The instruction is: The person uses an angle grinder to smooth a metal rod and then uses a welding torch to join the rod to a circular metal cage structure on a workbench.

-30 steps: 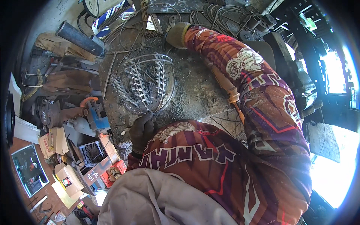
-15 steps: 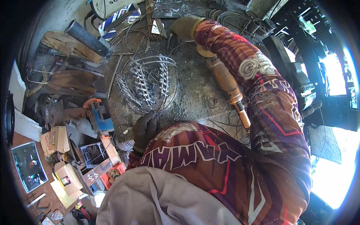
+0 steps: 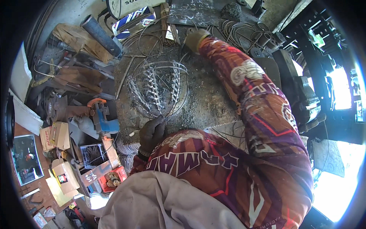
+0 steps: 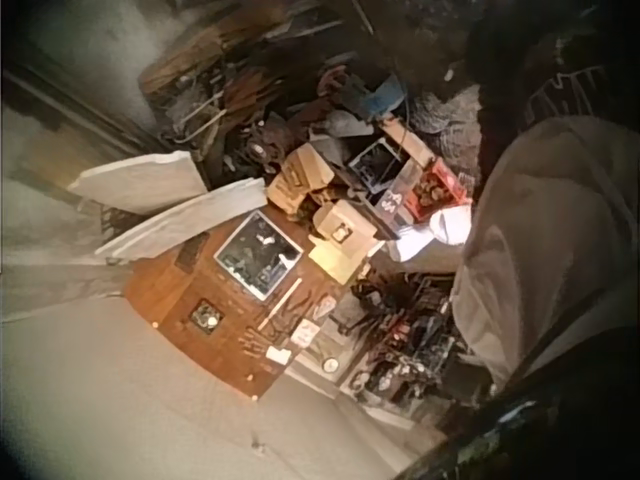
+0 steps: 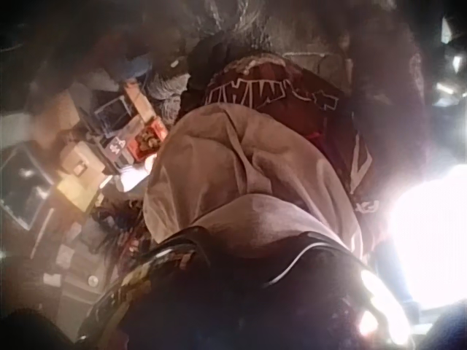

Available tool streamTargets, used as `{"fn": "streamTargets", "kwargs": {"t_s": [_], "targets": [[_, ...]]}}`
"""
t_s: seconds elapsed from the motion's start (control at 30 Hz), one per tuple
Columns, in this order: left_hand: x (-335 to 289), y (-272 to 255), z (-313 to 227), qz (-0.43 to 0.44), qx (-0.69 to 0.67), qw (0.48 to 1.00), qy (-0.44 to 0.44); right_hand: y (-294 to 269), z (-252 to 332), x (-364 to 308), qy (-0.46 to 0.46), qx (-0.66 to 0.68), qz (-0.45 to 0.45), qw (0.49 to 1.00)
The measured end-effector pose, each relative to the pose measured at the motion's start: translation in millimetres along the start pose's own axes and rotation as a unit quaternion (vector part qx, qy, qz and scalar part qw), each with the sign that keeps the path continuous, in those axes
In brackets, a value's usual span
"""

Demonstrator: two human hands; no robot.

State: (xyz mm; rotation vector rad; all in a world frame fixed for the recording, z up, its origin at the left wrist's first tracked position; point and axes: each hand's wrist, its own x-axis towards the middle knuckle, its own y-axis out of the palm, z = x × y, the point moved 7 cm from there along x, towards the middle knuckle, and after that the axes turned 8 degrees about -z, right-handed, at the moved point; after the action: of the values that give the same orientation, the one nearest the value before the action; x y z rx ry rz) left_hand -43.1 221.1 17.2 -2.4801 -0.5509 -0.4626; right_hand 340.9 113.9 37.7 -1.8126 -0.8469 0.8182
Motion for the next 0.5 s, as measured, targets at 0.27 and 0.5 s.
{"fn": "streamTargets", "kwargs": {"t_s": [0.27, 0.5], "targets": [[-5, 8, 2, 0.033, 0.054, 0.997, 0.032, -73, -30, -39, 0.114, 0.045, -0.15, 0.981], [4, 3, -3, 0.009, -0.017, 1.0, 0.0, -197, -82, -76, 0.2, 0.352, -0.25, 0.879]]}}
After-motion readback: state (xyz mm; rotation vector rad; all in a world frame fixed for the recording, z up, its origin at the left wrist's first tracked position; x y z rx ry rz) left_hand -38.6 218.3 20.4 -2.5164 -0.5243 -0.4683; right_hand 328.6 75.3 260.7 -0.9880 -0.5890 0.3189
